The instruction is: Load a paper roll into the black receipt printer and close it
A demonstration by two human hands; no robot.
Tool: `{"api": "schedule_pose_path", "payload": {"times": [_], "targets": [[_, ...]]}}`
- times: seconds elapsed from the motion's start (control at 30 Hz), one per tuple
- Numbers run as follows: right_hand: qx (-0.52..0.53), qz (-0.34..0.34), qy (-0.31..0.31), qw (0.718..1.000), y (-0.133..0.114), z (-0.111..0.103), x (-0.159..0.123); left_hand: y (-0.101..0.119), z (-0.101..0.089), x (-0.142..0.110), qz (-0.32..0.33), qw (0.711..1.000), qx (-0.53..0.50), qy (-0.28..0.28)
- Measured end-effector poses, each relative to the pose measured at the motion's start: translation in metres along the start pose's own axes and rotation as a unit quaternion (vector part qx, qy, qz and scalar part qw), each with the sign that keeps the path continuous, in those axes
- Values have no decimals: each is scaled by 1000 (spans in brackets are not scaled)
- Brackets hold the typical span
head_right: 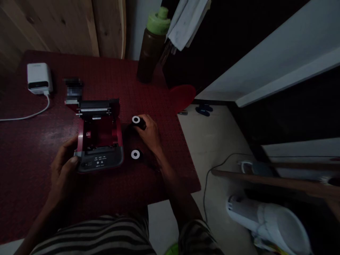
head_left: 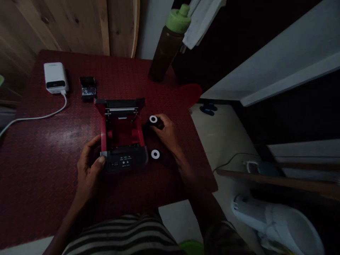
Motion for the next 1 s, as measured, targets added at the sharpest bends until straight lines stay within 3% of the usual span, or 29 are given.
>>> {"api": "schedule_pose_path", "payload": {"times": [0.1,0.2,0.33,0.43,0.53,0.63,0.7,0.83,1.0], "targets": [[19,6,2,1000,-2,-10,-3,3,1,0,0,1000,-1,-1],[79,-3,-2,997,-18,-36,-10,2,2,-1,-2,1000,-7,-3],[139,-34,-69,987,-67,-67,-24,0,1,-1,-10,1000,-5,5],[68,-77,-110,989,-110,-71,-33,1,1,-2,-1,1000,-1,2],[-48,-162,-134,977,-147,-51,-38,3,3,-2,0,1000,-5,-11],[-144,-246,-153,946,-173,-18,-45,1,5,-3,-9,999,-23,-27],[-215,-268,-168,924,-184,3,-47,-1,6,-4,-14,999,-31,-33],[-371,-223,-209,877,-192,27,-47,-4,5,-5,-33,998,-35,-29],[-462,-177,-248,833,-202,42,-46,-5,5,-5,-41,998,-43,-25]]}}
Point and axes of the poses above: each hand's wrist, its own x-axis towards the middle knuckle, its own z-axis out of the palm, y = z × x, the point moved 9 cm from there along x, towards the middle knuckle, and after that the axes turned 11 degrees about -x, right-handed, at the moved point
